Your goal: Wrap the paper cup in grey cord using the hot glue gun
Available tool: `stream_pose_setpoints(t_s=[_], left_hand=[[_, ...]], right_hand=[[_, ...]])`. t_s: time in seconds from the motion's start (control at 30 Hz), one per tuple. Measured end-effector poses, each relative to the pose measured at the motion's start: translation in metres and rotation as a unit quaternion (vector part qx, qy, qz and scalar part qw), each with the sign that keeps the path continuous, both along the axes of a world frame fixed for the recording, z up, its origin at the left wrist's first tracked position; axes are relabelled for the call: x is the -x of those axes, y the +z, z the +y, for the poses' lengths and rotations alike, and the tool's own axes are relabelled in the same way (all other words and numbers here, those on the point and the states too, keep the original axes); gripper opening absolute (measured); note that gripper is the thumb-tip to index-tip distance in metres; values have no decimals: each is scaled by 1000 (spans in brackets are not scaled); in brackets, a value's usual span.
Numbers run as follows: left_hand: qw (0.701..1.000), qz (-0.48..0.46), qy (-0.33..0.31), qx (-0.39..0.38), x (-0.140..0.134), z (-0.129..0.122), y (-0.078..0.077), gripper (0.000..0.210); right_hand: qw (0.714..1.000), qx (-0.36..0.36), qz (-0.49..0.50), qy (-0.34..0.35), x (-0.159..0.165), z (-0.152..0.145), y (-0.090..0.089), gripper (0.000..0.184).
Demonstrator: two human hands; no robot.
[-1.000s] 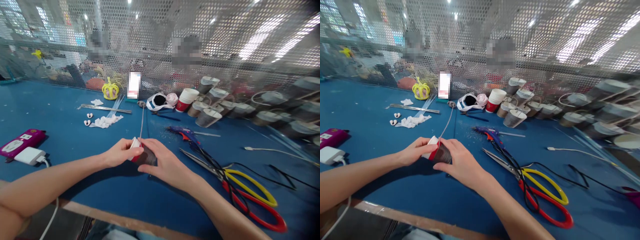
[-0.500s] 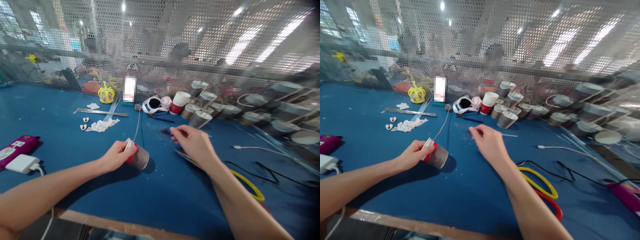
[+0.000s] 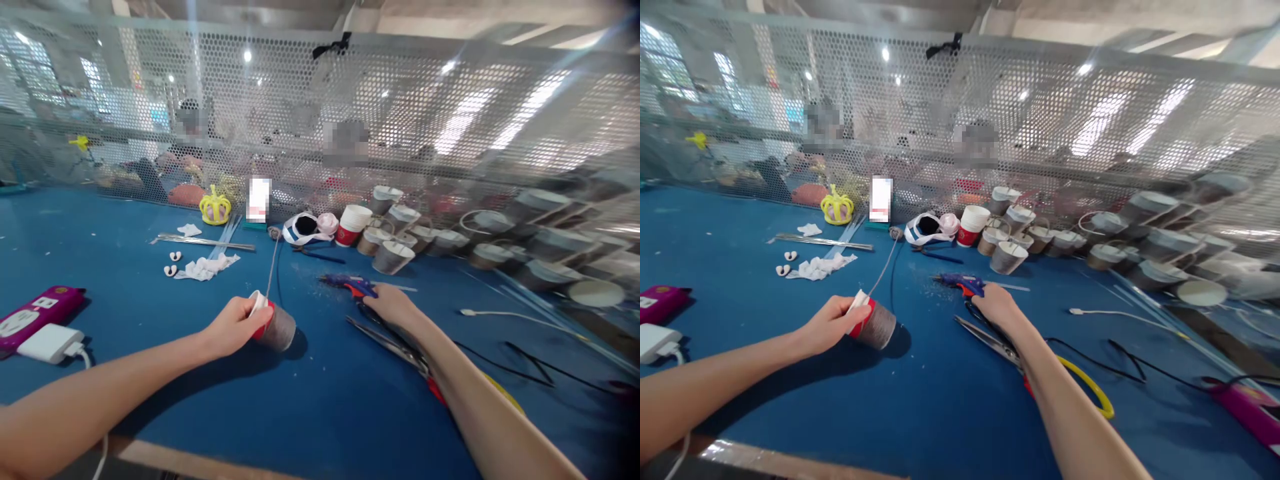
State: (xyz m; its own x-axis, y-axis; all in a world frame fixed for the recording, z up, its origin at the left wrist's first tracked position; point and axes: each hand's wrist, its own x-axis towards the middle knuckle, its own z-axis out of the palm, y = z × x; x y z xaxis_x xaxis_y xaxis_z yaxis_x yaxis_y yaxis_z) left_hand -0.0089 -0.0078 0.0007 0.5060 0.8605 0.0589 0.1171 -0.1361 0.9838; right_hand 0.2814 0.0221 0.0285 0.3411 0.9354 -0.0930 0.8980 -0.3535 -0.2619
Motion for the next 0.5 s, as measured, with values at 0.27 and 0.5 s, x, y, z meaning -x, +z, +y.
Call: stream_pose_setpoints(t_s=[0.27,0.5], left_hand=[[999,27,24,-5,1,2,0,41],[999,24,32,30,2,6,-2,40]], right_hand=[[963,-158,218,17,23,-29,32,24],[924,-105,339,141,69,-72,39,31]])
